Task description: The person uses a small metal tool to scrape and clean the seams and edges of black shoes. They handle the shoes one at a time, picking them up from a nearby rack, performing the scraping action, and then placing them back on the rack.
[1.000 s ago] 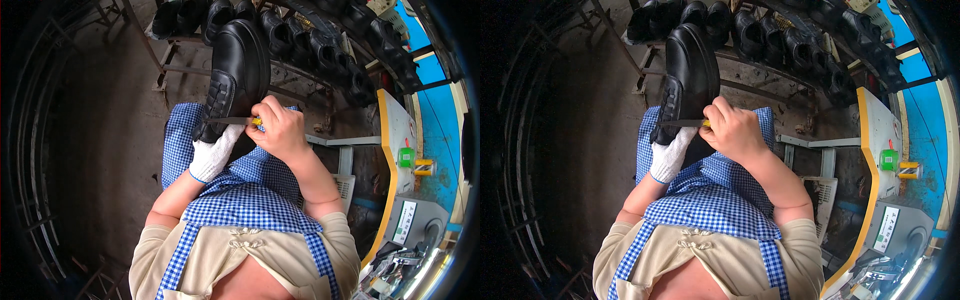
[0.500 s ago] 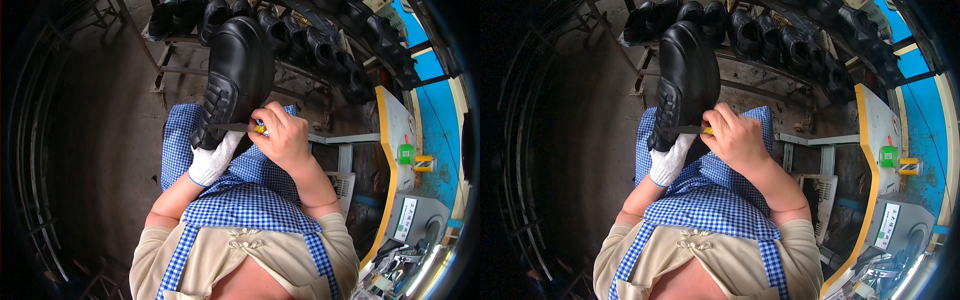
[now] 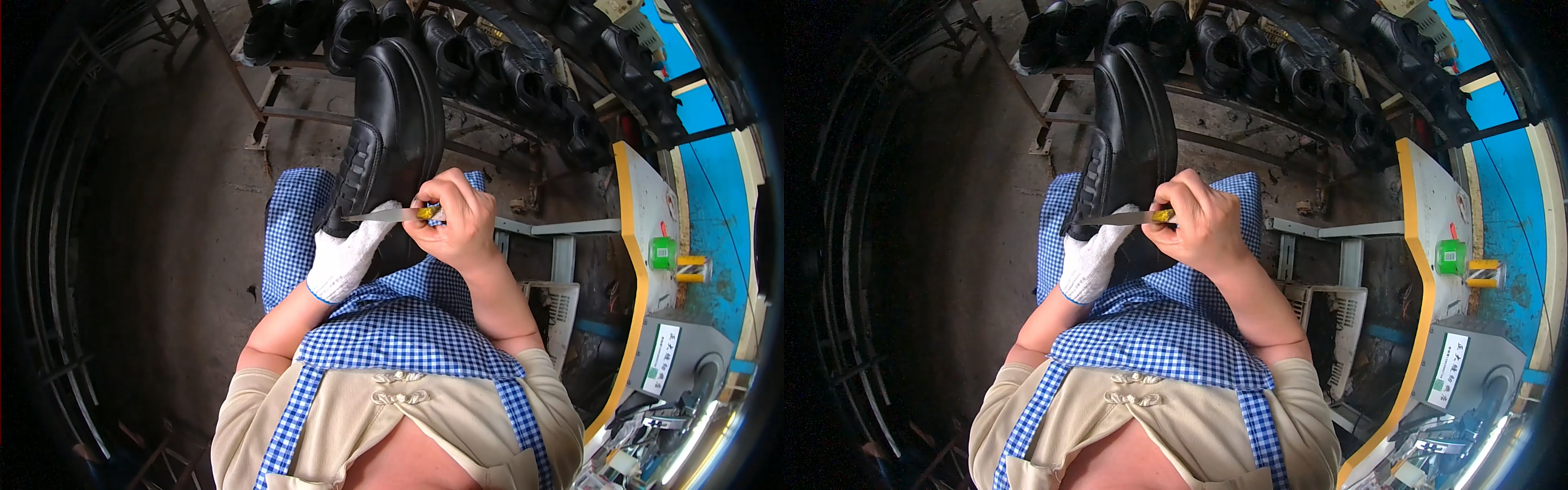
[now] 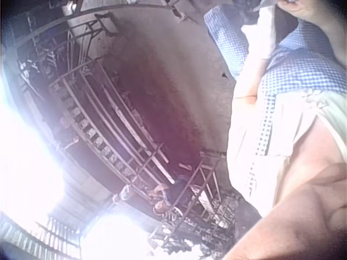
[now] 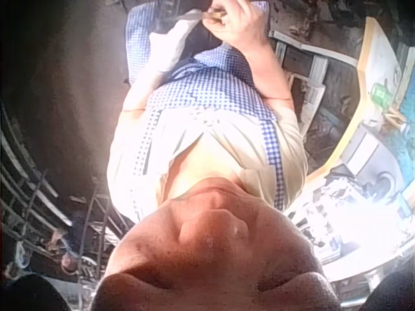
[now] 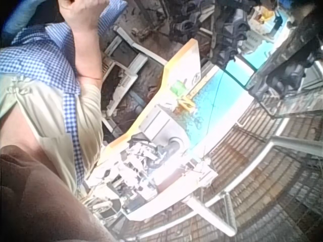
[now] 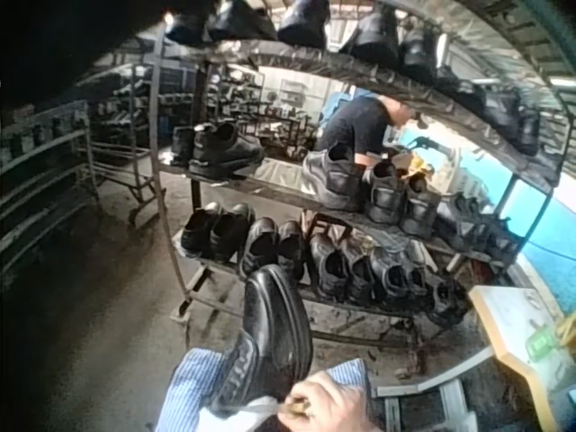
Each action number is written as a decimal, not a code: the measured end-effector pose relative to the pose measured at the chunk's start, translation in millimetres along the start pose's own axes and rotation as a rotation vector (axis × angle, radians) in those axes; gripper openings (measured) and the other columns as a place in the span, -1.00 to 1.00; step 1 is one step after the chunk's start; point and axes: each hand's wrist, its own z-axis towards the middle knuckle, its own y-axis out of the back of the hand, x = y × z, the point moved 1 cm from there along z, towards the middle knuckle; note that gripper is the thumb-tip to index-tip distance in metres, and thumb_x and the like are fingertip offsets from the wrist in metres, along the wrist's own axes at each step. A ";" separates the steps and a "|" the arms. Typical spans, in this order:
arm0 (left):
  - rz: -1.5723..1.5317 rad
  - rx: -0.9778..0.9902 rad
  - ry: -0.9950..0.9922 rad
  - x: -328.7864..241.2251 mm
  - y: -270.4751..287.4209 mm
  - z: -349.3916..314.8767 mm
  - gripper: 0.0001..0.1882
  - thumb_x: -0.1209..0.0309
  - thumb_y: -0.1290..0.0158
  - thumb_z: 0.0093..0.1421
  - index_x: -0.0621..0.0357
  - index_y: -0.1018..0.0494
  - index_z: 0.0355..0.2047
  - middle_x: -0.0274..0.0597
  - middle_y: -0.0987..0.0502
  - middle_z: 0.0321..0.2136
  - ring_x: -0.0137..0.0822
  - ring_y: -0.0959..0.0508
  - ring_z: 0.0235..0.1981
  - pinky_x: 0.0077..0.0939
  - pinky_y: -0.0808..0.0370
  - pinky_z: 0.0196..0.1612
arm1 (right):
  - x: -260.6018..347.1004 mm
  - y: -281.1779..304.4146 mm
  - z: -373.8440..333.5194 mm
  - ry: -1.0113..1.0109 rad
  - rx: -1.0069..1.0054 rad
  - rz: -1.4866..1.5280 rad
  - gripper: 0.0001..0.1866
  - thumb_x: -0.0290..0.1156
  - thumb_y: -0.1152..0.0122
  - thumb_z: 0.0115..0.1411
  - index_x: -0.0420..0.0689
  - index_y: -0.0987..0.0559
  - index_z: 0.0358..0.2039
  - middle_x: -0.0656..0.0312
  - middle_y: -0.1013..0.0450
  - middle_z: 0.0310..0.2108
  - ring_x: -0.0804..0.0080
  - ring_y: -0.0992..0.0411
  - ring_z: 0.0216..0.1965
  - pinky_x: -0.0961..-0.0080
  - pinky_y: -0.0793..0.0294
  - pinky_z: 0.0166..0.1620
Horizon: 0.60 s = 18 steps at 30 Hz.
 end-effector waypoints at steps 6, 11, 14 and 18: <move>-0.011 0.000 0.063 -0.6 0.2 -1.1 -0.71 0.46 -0.20 0.24 0.24 -0.56 -0.03 -0.24 -0.62 -0.16 -0.45 -0.58 -0.19 -0.56 -0.54 -0.11 | -1.7 1.4 -2.9 0.000 -0.054 0.059 -0.70 -0.49 -0.41 -0.17 -0.09 -0.45 -0.43 0.26 -0.42 -0.54 0.37 -0.46 -0.60 0.52 -0.42 -0.57; -0.177 -0.038 0.176 -9.4 -9.4 1.1 -0.61 0.47 -0.20 0.22 0.22 -0.49 0.07 -0.22 -0.58 -0.07 -0.44 -0.56 -0.13 -0.57 -0.51 -0.07 | -3.9 4.6 -5.8 0.017 -0.021 0.104 -0.70 -0.48 -0.40 -0.16 -0.09 -0.44 -0.44 0.26 -0.41 -0.54 0.39 -0.45 -0.61 0.53 -0.41 -0.58; -0.241 -0.032 0.245 -19.0 -11.7 4.5 -0.55 0.47 -0.20 0.23 0.20 -0.44 0.13 -0.20 -0.56 -0.03 -0.42 -0.55 -0.09 -0.56 -0.51 -0.04 | -7.8 10.6 -8.6 0.066 0.033 0.132 -0.71 -0.47 -0.39 -0.13 -0.09 -0.43 -0.44 0.26 -0.39 -0.52 0.46 -0.44 -0.62 0.57 -0.40 -0.60; -0.353 -0.009 0.316 -22.0 -15.6 2.8 -0.55 0.46 -0.17 0.25 0.20 -0.42 0.14 -0.20 -0.56 -0.03 -0.39 -0.56 -0.08 -0.53 -0.53 -0.03 | -12.8 16.6 -13.6 -0.057 0.019 0.304 -0.76 -0.52 -0.33 -0.13 -0.11 -0.43 -0.46 0.25 -0.38 -0.52 0.54 -0.41 -0.62 0.60 -0.35 -0.60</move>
